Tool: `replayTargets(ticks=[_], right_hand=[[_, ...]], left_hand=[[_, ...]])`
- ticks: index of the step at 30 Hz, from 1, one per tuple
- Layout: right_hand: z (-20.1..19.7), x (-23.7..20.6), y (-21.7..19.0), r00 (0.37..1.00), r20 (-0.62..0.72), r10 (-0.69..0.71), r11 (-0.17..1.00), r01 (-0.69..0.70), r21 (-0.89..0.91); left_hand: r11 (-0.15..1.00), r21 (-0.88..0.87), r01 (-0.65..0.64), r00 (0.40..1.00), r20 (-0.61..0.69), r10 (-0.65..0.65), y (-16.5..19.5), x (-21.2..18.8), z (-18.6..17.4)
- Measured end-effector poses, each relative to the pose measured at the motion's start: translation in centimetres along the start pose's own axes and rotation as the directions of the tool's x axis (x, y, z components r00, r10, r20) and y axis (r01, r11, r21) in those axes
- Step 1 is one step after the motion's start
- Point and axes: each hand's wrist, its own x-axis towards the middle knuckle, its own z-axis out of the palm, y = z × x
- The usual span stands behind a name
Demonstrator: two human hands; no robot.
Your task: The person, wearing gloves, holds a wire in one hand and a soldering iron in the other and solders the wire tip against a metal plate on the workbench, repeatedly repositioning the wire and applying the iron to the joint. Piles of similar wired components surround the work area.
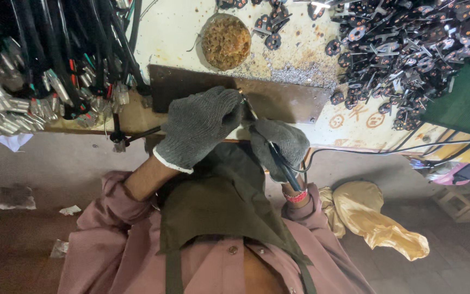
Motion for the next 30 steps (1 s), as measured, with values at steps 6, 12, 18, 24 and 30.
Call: replayTargets(ticks=[6,12,18,24,30], right_hand=[[0.0,0.3,-0.1,1.000,-0.002,0.011,0.999,-0.011,-0.044],[-0.2,0.3,-0.3,1.000,0.011,0.026,0.999,-0.026,0.038],[0.1,0.7,-0.3,1.000,-0.014,-0.001,0.997,0.000,-0.083],[-0.3,0.9,-0.3,0.998,0.041,0.046,0.999,-0.045,-0.028],[-0.3,1.1,-0.6,0.998,-0.013,0.056,0.998,-0.056,-0.022]], left_hand=[[0.999,0.006,-0.033,0.999,-0.020,0.033,0.0,0.1,-0.2],[0.999,0.017,-0.033,0.999,-0.020,0.033,0.0,0.0,0.0],[0.999,0.027,-0.018,1.000,0.000,0.018,0.0,0.0,0.0],[0.999,0.028,-0.025,1.000,-0.015,0.025,-0.1,0.1,0.2],[0.999,0.021,-0.024,1.000,-0.009,0.025,-0.1,0.1,0.1]])
